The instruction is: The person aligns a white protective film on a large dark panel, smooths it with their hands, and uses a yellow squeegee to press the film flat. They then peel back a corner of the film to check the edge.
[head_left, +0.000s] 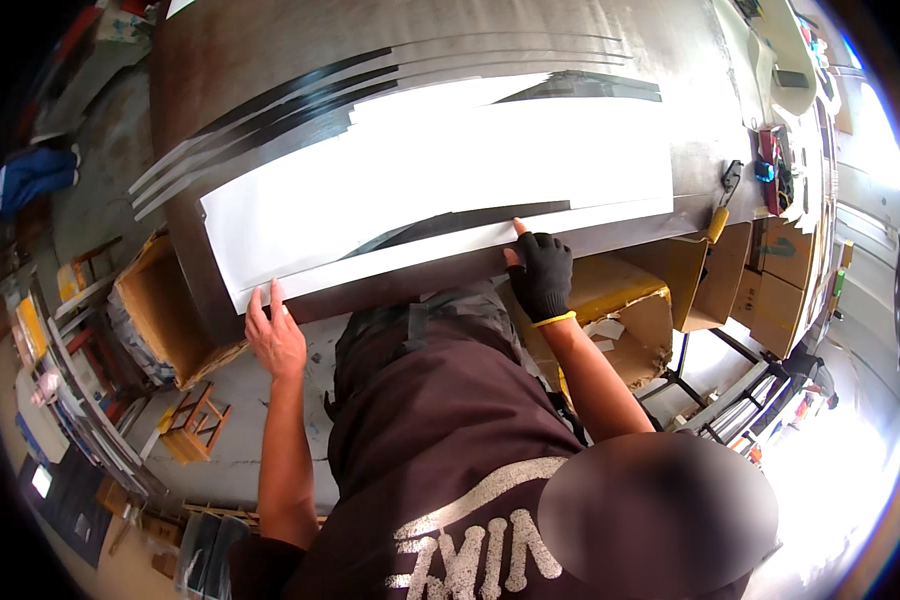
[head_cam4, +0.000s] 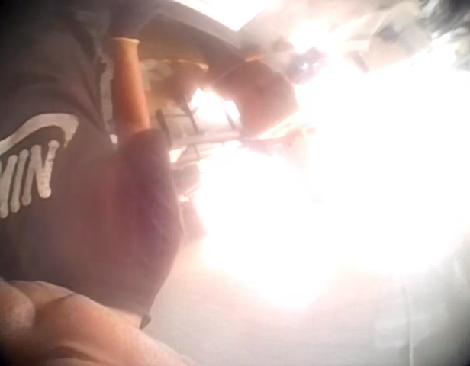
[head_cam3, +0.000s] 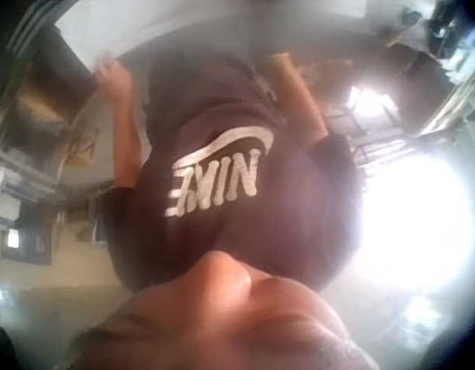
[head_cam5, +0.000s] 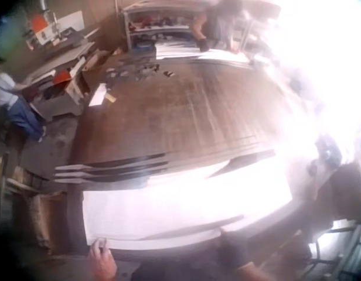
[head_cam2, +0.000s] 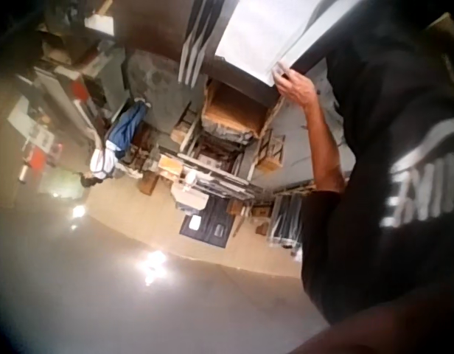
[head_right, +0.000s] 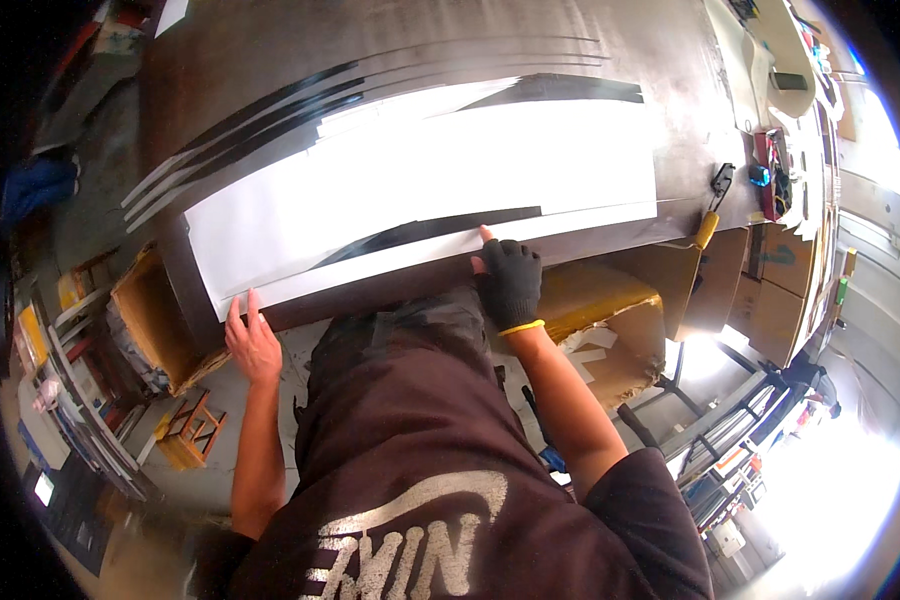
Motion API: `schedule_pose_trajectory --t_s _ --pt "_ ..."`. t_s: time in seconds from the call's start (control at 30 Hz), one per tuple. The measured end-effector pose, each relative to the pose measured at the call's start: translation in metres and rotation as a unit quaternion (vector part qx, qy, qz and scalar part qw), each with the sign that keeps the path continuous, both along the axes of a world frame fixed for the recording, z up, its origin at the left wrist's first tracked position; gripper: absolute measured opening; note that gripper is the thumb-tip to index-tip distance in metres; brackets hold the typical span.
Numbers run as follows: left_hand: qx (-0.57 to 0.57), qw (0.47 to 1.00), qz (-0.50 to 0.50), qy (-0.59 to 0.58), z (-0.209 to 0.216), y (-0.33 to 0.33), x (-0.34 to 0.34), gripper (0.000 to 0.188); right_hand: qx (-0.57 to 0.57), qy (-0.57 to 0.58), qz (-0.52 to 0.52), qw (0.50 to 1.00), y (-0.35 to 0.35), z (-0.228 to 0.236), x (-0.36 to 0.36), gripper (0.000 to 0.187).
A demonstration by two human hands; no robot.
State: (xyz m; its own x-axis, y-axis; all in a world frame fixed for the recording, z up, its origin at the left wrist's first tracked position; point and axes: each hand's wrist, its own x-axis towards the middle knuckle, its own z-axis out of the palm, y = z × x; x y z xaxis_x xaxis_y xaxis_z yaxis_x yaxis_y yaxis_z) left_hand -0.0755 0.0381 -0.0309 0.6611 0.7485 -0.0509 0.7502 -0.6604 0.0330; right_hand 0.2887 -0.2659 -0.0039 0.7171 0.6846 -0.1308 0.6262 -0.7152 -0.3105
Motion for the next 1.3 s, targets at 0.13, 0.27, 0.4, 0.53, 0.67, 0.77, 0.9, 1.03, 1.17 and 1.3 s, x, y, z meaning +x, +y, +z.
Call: schedule_pose_trajectory --t_s 0.13,0.27,0.4,0.53,0.67,0.77,0.9,1.03,1.17,1.3 --pt "0.003 1.0 0.002 -0.001 -0.001 0.0 0.001 0.063 -0.028 -0.003 0.01 1.0 -0.001 -0.004 0.003 0.059" --pt "-0.008 1.0 0.005 0.007 0.005 -0.002 0.003 0.058 -0.025 0.002 0.009 1.0 0.001 -0.003 0.003 0.06" --pt "-0.005 1.0 0.009 0.017 0.003 -0.002 0.004 0.059 -0.028 0.023 0.011 0.999 0.001 -0.002 0.006 0.061" --pt "-0.003 1.0 0.006 0.013 0.004 -0.002 0.005 0.063 -0.016 0.018 0.016 1.0 -0.001 -0.005 0.008 0.061" --pt "0.007 1.0 0.008 0.007 -0.001 -0.003 0.003 0.066 -0.005 0.022 0.021 1.0 -0.001 -0.003 0.009 0.063" --pt "0.008 1.0 0.001 0.004 0.0 -0.003 0.005 0.064 -0.011 0.024 0.021 0.999 0.001 -0.003 0.009 0.063" --pt "0.001 1.0 0.003 0.002 0.002 -0.003 0.004 0.062 -0.009 0.028 0.022 0.999 0.002 -0.002 0.011 0.063" --pt "-0.004 1.0 0.007 -0.007 0.002 -0.004 0.005 0.061 0.005 0.037 0.014 0.999 0.002 0.0 0.012 0.062" --pt "-0.012 1.0 0.012 -0.009 0.002 -0.003 0.006 0.06 -0.001 0.035 -0.002 0.999 0.003 -0.001 0.01 0.061" --pt "0.01 1.0 -0.007 -0.023 0.0 -0.004 0.007 0.057 0.036 0.052 -0.02 0.998 0.004 -0.002 0.01 0.057"
